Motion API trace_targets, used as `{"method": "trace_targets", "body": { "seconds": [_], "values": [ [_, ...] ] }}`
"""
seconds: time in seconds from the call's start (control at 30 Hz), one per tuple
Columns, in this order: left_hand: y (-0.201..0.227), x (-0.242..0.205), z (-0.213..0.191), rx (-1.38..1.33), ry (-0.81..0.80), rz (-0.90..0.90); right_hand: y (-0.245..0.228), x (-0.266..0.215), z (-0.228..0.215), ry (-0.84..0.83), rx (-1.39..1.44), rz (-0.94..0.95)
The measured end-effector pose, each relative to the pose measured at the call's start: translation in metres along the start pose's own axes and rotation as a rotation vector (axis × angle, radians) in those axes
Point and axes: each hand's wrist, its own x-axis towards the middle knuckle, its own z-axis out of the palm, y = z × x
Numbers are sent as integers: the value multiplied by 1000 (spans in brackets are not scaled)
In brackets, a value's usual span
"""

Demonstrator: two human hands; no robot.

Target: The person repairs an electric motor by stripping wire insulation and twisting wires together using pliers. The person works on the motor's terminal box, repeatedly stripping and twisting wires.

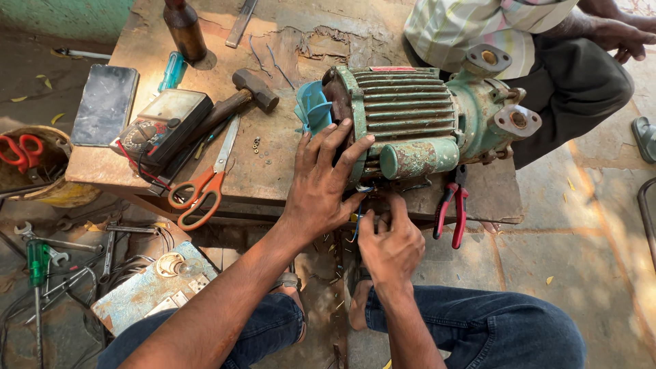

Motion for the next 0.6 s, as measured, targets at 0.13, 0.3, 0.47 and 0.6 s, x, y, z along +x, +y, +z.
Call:
{"method": "trace_targets", "body": {
  "seconds": [0.13,0.3,0.47,0.6],
  "values": [
    [0,1,1,2,7,14,-5,1,-3,61,55,-70],
    [0,2,-1,-11,-11,6,-13,4,-7,4,77,110],
    [-2,1,-5,-12,-39,13,-16,4,-8,131,36,-115],
    [-4,1,-5,0,-35,33,-17,5,-5,132,112,23]
  ]
}}
